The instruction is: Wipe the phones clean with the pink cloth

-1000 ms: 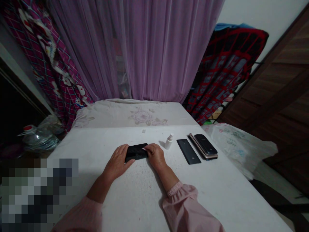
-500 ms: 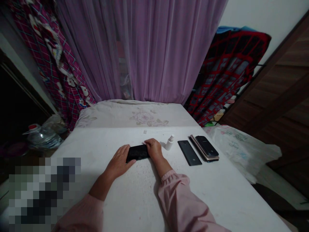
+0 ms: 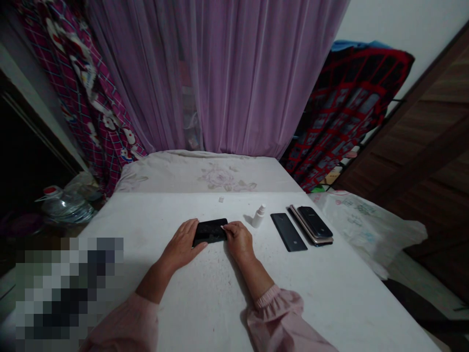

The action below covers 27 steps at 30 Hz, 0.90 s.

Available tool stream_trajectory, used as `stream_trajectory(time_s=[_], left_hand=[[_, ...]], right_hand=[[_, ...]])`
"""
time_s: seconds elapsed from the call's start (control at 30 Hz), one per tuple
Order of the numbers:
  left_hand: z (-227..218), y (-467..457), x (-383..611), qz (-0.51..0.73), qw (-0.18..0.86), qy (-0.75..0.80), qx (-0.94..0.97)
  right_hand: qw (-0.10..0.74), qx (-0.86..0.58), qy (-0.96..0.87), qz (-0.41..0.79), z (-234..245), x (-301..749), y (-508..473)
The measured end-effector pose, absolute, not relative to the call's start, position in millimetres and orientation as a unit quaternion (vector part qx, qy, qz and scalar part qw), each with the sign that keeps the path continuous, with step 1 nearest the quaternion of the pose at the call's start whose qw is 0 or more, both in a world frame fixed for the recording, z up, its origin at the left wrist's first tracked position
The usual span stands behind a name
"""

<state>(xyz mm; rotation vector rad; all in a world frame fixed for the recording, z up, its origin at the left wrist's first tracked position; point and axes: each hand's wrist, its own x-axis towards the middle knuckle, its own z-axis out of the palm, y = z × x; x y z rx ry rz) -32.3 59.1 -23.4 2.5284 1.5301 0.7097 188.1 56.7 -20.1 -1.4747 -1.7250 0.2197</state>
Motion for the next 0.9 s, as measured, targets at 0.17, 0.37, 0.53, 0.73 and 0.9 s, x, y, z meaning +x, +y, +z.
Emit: stream_trajectory(time_s=[0.17,0.37,0.53,0.73,0.9], left_hand=[[-23,59,-31,0.236,0.049,0.51,0.826],[-28,59,-30,0.249,0.038,0.516,0.819],[-31,60,-30,0.249,0.025,0.511,0.822],[-30,60,-43,0.222,0.019,0.52,0.825],[-27,57,-65,0.183,0.037,0.524,0.831]], right_hand=[[0.403,-0.606,-0.682,0.071,-14,176,94],[0.415,-0.601,-0.678,0.077,-21,181,63],[0.437,-0.573,-0.689,0.073,-25,189,28],[0.44,-0.579,-0.683,0.071,-22,188,30],[0.435,-0.578,-0.688,0.051,-22,185,28]])
